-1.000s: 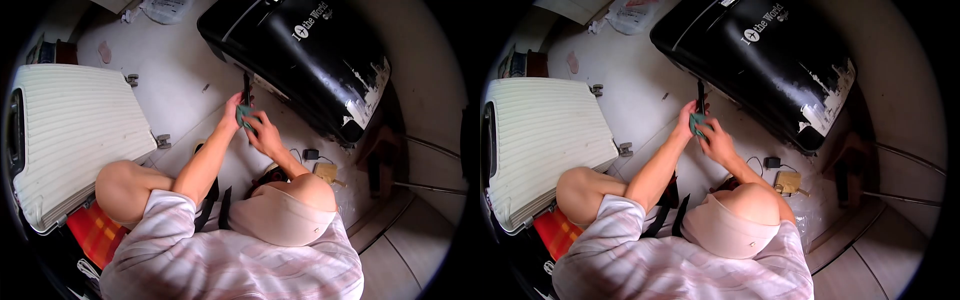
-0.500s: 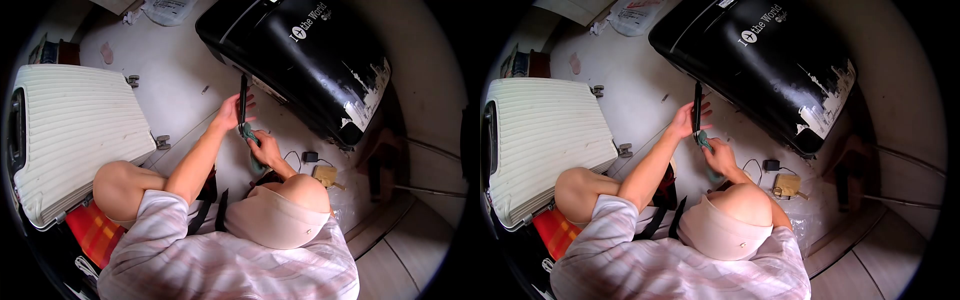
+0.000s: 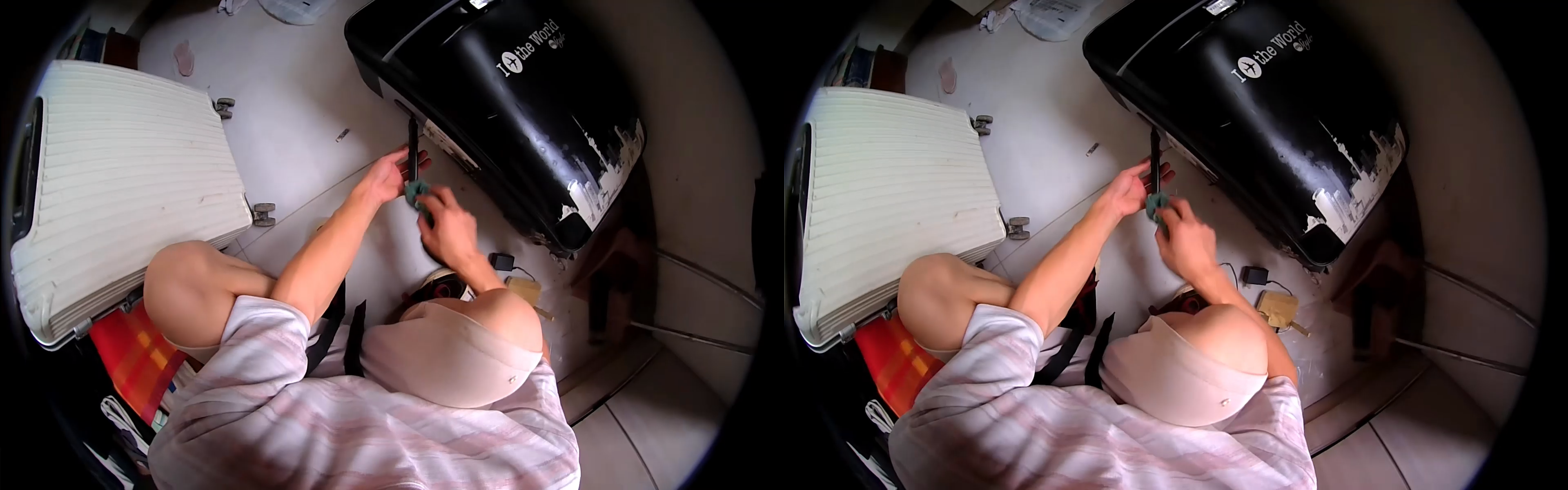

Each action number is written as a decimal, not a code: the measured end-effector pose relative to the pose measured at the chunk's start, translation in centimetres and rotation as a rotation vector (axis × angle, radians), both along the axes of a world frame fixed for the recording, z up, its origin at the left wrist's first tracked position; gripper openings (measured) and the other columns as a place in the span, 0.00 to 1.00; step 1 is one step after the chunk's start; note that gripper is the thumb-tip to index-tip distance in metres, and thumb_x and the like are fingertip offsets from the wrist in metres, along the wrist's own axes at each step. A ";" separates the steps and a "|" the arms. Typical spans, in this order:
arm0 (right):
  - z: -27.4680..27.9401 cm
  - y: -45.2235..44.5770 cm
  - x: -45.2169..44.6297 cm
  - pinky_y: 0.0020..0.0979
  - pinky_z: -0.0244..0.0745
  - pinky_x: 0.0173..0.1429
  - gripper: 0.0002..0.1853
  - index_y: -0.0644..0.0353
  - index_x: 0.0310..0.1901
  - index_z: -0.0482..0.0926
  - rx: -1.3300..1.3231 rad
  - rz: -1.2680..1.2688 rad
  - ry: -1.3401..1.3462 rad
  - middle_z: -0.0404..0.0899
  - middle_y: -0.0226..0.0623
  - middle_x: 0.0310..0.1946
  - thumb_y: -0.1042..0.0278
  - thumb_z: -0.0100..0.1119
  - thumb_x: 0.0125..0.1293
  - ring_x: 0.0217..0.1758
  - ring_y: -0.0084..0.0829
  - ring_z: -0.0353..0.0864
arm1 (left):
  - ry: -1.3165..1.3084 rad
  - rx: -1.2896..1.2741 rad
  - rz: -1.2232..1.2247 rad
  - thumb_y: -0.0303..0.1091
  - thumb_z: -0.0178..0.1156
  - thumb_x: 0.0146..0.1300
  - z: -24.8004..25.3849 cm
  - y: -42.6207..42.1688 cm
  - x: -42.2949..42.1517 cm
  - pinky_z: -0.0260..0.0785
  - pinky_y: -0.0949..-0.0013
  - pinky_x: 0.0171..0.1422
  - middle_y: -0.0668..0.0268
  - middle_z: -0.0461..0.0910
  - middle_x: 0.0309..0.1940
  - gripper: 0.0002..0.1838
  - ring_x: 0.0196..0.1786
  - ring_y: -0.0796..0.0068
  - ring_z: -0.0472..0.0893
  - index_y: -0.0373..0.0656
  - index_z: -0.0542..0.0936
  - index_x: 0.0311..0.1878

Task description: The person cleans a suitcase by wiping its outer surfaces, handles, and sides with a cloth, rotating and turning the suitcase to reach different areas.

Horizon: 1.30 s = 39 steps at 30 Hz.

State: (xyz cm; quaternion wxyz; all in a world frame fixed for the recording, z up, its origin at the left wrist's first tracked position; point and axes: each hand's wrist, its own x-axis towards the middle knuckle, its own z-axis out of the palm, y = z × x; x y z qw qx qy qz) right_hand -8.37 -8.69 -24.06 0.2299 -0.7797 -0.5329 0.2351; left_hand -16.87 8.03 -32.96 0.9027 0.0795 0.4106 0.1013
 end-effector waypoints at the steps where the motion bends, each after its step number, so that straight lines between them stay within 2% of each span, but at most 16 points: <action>1: 1.4 1.4 1.1 0.44 0.84 0.46 0.20 0.51 0.52 0.81 0.119 0.050 -0.065 0.76 0.36 0.57 0.69 0.65 0.55 0.45 0.44 0.85 | -0.006 0.002 0.018 0.39 0.48 0.77 -0.5 -0.2 0.1 0.70 0.50 0.67 0.61 0.79 0.57 0.16 0.62 0.60 0.77 0.50 0.73 0.64; 4: 2.8 8.1 2.3 0.38 0.84 0.40 0.21 0.53 0.51 0.81 0.392 0.133 -0.300 0.76 0.35 0.54 0.71 0.67 0.52 0.43 0.40 0.84 | -0.246 -0.036 -0.035 0.41 0.44 0.77 -5.8 -0.3 -0.5 0.70 0.52 0.64 0.61 0.77 0.59 0.17 0.57 0.64 0.78 0.48 0.74 0.61; 7: -1.5 12.3 2.0 0.36 0.83 0.41 0.10 0.61 0.40 0.83 -0.126 0.394 -0.616 0.76 0.34 0.52 0.72 0.61 0.55 0.44 0.39 0.84 | -0.150 -0.055 0.117 0.50 0.40 0.76 0.5 -1.9 0.3 0.65 0.48 0.70 0.58 0.74 0.64 0.25 0.63 0.58 0.76 0.44 0.71 0.65; 9: -2.2 10.5 1.2 0.37 0.83 0.41 0.09 0.61 0.39 0.83 -0.071 0.379 -0.650 0.74 0.35 0.53 0.71 0.60 0.56 0.47 0.41 0.82 | -0.095 -0.218 0.282 0.62 0.37 0.73 0.9 -1.7 0.2 0.60 0.48 0.75 0.54 0.74 0.65 0.36 0.67 0.51 0.73 0.43 0.67 0.69; 13: -2.2 4.2 -0.3 0.39 0.83 0.41 0.10 0.61 0.39 0.82 -0.051 0.348 -0.660 0.73 0.34 0.54 0.71 0.61 0.56 0.47 0.42 0.82 | -0.079 -0.184 0.188 0.68 0.40 0.70 1.2 -1.8 1.3 0.61 0.43 0.72 0.54 0.77 0.61 0.38 0.64 0.51 0.75 0.42 0.70 0.66; 15: 0.2 1.8 0.7 0.42 0.82 0.45 0.12 0.60 0.42 0.83 -0.343 0.300 -0.369 0.75 0.36 0.54 0.69 0.61 0.55 0.50 0.45 0.82 | -0.050 -0.082 0.076 0.62 0.48 0.71 1.1 -2.3 2.5 0.65 0.46 0.67 0.62 0.80 0.57 0.29 0.60 0.59 0.78 0.50 0.74 0.63; 19: 2.2 -4.1 4.8 0.39 0.78 0.54 0.18 0.58 0.51 0.82 -0.087 -0.080 0.108 0.79 0.41 0.53 0.68 0.58 0.57 0.52 0.46 0.82 | 0.075 0.056 -0.042 0.55 0.55 0.70 1.0 -2.5 3.2 0.70 0.53 0.60 0.70 0.82 0.51 0.19 0.55 0.68 0.79 0.57 0.80 0.55; 21: 3.0 -4.9 4.3 0.36 0.76 0.58 0.20 0.59 0.53 0.82 0.201 -0.302 0.122 0.78 0.46 0.54 0.72 0.56 0.57 0.54 0.47 0.81 | 0.103 0.079 -0.032 0.54 0.56 0.70 0.9 -2.9 3.1 0.71 0.54 0.57 0.70 0.82 0.48 0.18 0.53 0.69 0.80 0.57 0.81 0.54; 24: 2.5 -1.9 3.9 0.37 0.75 0.59 0.20 0.59 0.54 0.82 0.369 -0.252 0.230 0.78 0.48 0.54 0.72 0.58 0.58 0.56 0.47 0.80 | 0.157 0.185 -0.006 0.54 0.56 0.70 0.7 -3.2 2.6 0.72 0.63 0.52 0.70 0.83 0.44 0.18 0.47 0.73 0.79 0.54 0.81 0.53; 26: 0.7 2.1 3.7 0.36 0.75 0.60 0.18 0.59 0.54 0.82 0.387 -0.211 0.318 0.79 0.50 0.54 0.69 0.59 0.61 0.56 0.47 0.80 | 0.167 0.291 -0.010 0.53 0.54 0.72 -0.8 -2.8 1.9 0.74 0.63 0.55 0.70 0.83 0.47 0.19 0.49 0.73 0.80 0.51 0.80 0.54; 28: 0.2 6.3 3.4 0.36 0.74 0.62 0.19 0.59 0.57 0.80 0.058 -0.392 0.645 0.78 0.51 0.56 0.65 0.59 0.64 0.58 0.49 0.79 | 0.139 0.301 0.068 0.53 0.50 0.74 0.4 -3.0 1.7 0.73 0.63 0.59 0.69 0.83 0.49 0.20 0.52 0.70 0.81 0.49 0.80 0.54; 32: -6.5 7.8 0.2 0.37 0.73 0.63 0.21 0.58 0.60 0.78 0.346 -0.423 0.551 0.82 0.51 0.52 0.64 0.58 0.66 0.59 0.52 0.79 | 0.115 0.071 0.134 0.58 0.47 0.74 -0.5 -1.6 0.6 0.71 0.60 0.64 0.65 0.82 0.54 0.26 0.57 0.65 0.80 0.47 0.79 0.57; 34: -7.7 4.3 -0.1 0.34 0.76 0.55 0.18 0.61 0.56 0.80 0.243 -0.403 0.702 0.84 0.41 0.41 0.65 0.58 0.66 0.47 0.33 0.84 | -0.002 0.138 -0.025 0.60 0.49 0.72 -1.5 -0.5 -0.4 0.70 0.56 0.63 0.65 0.82 0.54 0.26 0.56 0.65 0.80 0.49 0.79 0.59; 36: -7.8 -0.5 -1.1 0.29 0.76 0.50 0.16 0.62 0.54 0.81 0.127 -0.347 0.797 0.83 0.34 0.38 0.67 0.57 0.66 0.42 0.23 0.80 | 0.045 0.184 -0.133 0.59 0.51 0.71 0.3 -1.3 0.0 0.69 0.56 0.62 0.64 0.82 0.54 0.26 0.55 0.66 0.80 0.51 0.78 0.60; 37: -8.6 -1.7 -0.9 0.29 0.76 0.50 0.16 0.62 0.54 0.81 0.132 -0.362 0.794 0.83 0.34 0.38 0.67 0.57 0.66 0.42 0.23 0.80 | 0.087 0.230 -0.229 0.59 0.52 0.70 0.7 -1.7 0.5 0.69 0.56 0.62 0.64 0.82 0.54 0.26 0.54 0.67 0.80 0.53 0.78 0.61; 39: -10.0 -3.8 -0.9 0.25 0.74 0.47 0.15 0.61 0.52 0.81 0.114 -0.686 1.245 0.83 0.31 0.38 0.68 0.57 0.66 0.39 0.19 0.78 | 0.101 0.294 -0.210 0.57 0.52 0.71 -0.5 -2.7 1.3 0.70 0.55 0.61 0.63 0.81 0.56 0.25 0.58 0.66 0.79 0.54 0.76 0.64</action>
